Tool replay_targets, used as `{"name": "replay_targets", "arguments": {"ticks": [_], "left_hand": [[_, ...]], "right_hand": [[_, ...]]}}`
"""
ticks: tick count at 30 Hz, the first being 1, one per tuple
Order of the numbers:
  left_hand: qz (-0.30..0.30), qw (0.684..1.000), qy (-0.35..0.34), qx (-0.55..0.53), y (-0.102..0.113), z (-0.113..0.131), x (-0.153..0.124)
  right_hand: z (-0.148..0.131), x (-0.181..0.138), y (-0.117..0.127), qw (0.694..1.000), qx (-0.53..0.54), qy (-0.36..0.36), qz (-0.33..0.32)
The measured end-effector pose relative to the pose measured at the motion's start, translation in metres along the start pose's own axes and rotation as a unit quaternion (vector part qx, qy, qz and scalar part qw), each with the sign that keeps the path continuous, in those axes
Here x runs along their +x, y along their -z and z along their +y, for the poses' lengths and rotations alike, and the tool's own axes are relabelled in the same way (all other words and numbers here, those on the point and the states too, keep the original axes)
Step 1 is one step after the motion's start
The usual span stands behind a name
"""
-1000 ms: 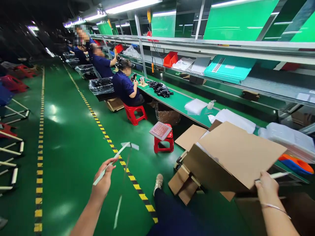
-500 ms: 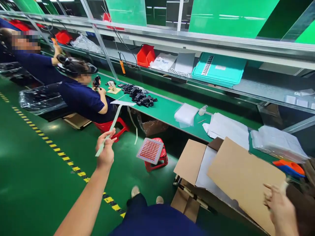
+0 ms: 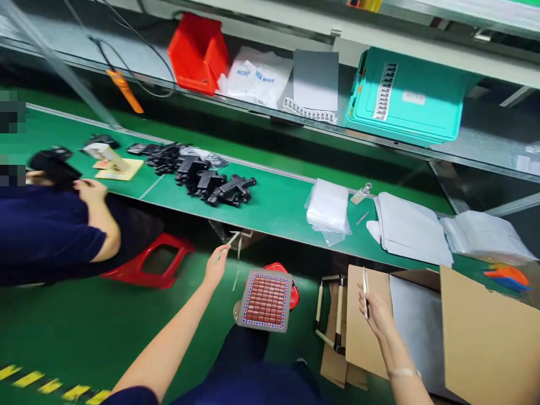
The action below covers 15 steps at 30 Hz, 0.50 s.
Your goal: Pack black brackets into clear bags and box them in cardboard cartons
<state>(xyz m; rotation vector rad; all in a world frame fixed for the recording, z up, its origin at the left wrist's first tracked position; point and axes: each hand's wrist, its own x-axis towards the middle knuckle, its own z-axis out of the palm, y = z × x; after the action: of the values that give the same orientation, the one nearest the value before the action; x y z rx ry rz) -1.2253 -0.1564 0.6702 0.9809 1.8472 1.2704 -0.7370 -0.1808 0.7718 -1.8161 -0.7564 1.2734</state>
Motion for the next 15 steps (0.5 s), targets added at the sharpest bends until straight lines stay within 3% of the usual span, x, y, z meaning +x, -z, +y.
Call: {"name": "replay_targets", "arguments": {"ticks": [4,7,9,10,12,15], "left_hand": [[-0.06,0.997,0.041,-0.015,0.01,-0.015,0.038],[-0.081,0.995,0.059,-0.019,0.015,-0.011,0.046],[-0.111,0.99,0.075,-0.037,0.018,0.0,0.043],[-0.136,0.986,0.087,-0.051,0.021,0.007,0.04],[-0.198,0.969,0.121,-0.087,0.027,0.018,0.032],[-0.242,0.938,0.193,-0.158,0.042,0.016,0.024]], "right_hand": [[-0.06,0.104,-0.048,0.993,-0.077,0.021,0.085],[-0.049,0.13,-0.107,0.99,-0.117,0.036,0.075],[-0.012,0.116,-0.169,0.989,-0.137,0.047,0.0],[0.012,0.104,-0.206,0.98,-0.151,0.081,-0.102],[0.056,0.08,-0.284,0.943,-0.142,0.071,-0.294],[0.101,0.067,-0.39,0.931,-0.034,0.022,-0.362]]}}
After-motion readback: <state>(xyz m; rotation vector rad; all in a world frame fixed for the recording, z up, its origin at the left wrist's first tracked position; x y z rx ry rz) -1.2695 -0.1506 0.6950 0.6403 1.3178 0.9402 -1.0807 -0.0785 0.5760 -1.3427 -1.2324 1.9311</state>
